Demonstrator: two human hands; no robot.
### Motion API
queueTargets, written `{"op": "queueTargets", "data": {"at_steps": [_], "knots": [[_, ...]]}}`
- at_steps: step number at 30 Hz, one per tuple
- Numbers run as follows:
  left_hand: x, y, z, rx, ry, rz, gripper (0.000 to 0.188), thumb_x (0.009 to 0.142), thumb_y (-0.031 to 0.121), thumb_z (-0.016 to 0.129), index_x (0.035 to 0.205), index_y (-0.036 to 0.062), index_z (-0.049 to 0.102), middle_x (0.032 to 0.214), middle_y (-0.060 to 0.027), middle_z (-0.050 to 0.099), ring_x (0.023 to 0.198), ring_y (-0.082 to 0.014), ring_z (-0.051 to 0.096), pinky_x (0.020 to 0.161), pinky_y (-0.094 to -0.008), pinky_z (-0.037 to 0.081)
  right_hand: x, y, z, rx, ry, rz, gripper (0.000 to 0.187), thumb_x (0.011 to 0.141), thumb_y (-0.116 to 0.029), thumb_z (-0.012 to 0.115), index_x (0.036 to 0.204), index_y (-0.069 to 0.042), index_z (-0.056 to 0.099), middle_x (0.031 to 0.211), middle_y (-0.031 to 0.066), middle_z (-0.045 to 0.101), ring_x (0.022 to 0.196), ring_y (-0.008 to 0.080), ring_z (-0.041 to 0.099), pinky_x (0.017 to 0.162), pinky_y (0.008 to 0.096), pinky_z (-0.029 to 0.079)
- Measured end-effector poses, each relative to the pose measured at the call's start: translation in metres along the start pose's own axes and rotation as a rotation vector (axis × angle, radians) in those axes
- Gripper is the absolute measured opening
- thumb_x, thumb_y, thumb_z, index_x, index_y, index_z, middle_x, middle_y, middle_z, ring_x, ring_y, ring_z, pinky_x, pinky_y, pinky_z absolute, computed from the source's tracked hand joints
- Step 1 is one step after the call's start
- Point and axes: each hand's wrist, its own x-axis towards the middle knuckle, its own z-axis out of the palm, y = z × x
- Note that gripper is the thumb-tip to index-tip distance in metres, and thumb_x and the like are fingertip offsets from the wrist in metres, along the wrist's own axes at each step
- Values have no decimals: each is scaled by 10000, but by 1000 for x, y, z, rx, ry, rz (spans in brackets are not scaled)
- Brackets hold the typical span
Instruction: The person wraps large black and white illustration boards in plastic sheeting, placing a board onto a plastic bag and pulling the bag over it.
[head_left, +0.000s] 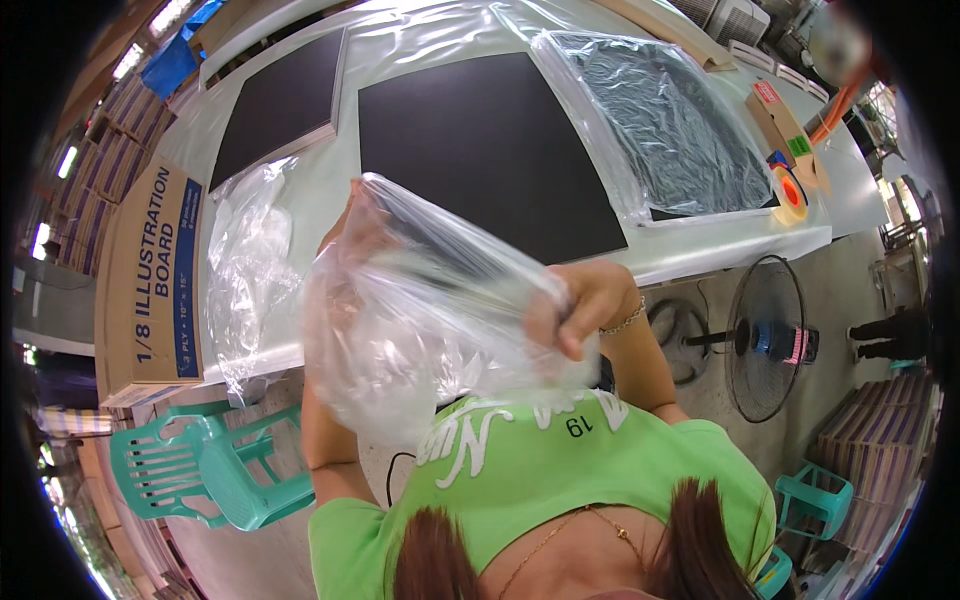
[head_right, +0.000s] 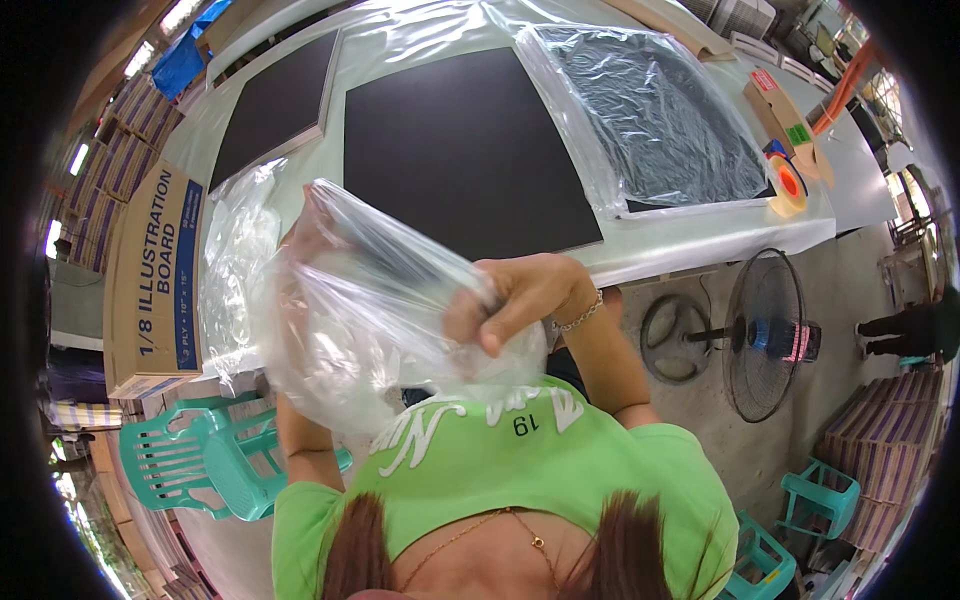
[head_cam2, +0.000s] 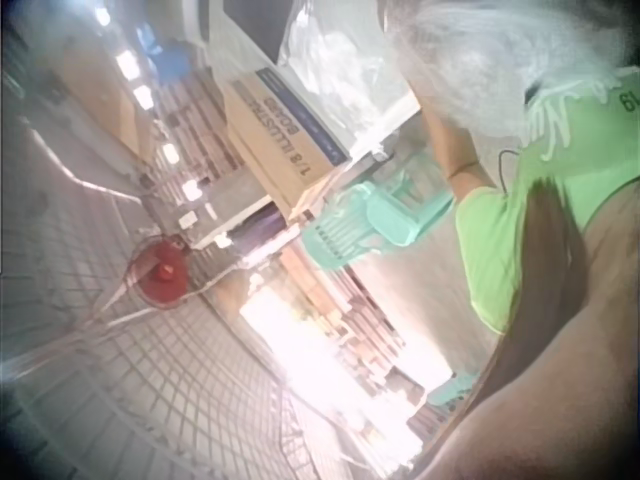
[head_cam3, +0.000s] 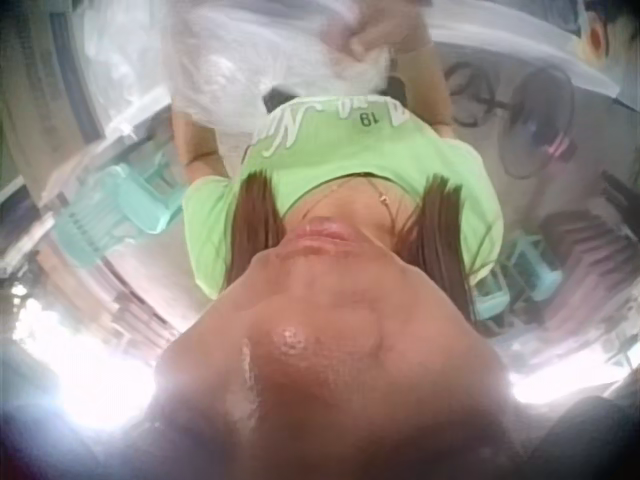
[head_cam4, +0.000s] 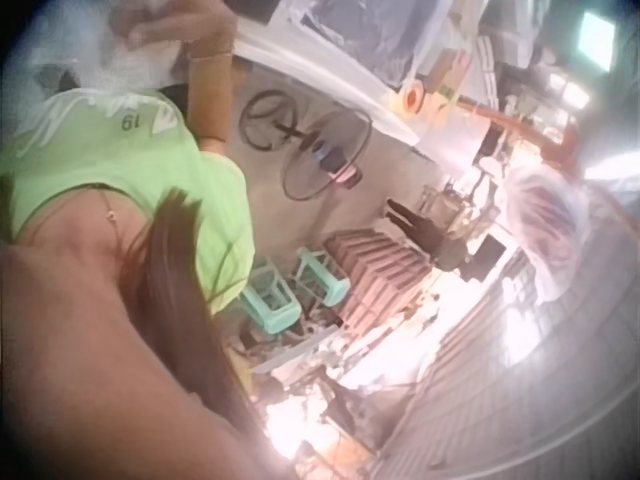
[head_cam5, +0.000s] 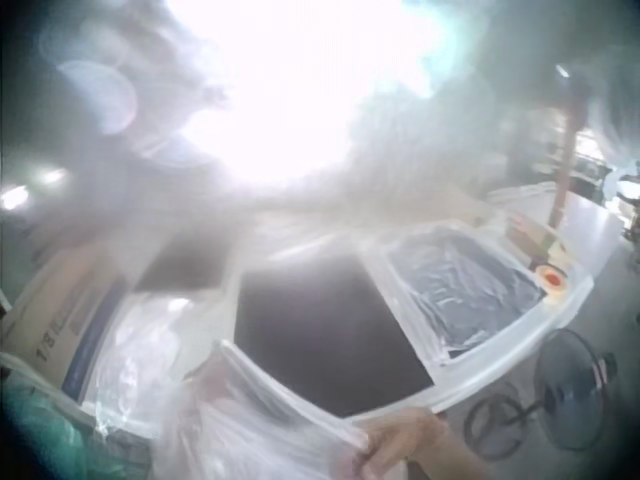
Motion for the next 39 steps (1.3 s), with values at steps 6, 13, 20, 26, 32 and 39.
{"op": "queueTargets", "data": {"at_steps": [6, 13, 20, 26, 32, 39], "knots": [[6, -40, -14, -35, -307, 37, 456, 857, 401, 603, 1109, 22, 579, 1114, -117, 614, 1065, -252, 567, 950, -379, 435, -8, -25, 14, 116, 943, -336, 333, 897, -310, 594, 974, 14, 601, 794, 59, 605, 724, 146, 586, 618, 252, 460], [4, -41, -49, 26, -205, 372, 461, 843, 387, 623, 1129, 30, 571, 1118, -116, 613, 1050, -251, 578, 948, -392, 444, -32, -1, -20, 714, 794, -116, 358, 914, -364, 557, 902, -12, 615, 746, 52, 607, 626, 109, 589, 547, 218, 480], [-24, -4, -110, 147, 176, 826, 471, 828, 374, 643, 1149, 39, 563, 1122, -115, 612, 1035, -249, 589, 946, -405, 453, -89, 82, 21, 620, 585, 429, 581, 883, -471, 549, 1210, 7, 501, 1113, 91, 595, 982, 170, 590, 836, 306, 506], [-18, -30, -127, 231, 31, 717, 483, 815, 363, 660, 1165, 46, 556, 1126, -114, 612, 1022, -248, 598, 945, -415, 461, -151, 65, -31, 228, 752, -74, 725, 868, -549, 515, 1298, 31, 437, 1215, 130, 565, 1037, 232, 583, 902, 356, 477], [-2, -109, -126, -102, -394, 55, 492, 793, 319, 685, 1187, 59, 545, 1143, -106, 605, 1022, -249, 603, 941, -432, 472, -69, -51, -76, 458, 737, -740, 707, 875, -558, 497, 1309, -3, 435, 1225, 113, 554, 1061, 252, 569, 914, 370, 468], [8, -141, -73, -221, -190, -326, 510, 848, 223, 590, 1278, 0, 430, 1041, -153, 616, 828, -193, 655, 693, -333, 590, -60, -39, -64, 569, 923, -825, 730, 866, -623, 442, 1282, -23, 458, 1193, 119, 556, 1068, 261, 559, 953, 380, 446]]}}
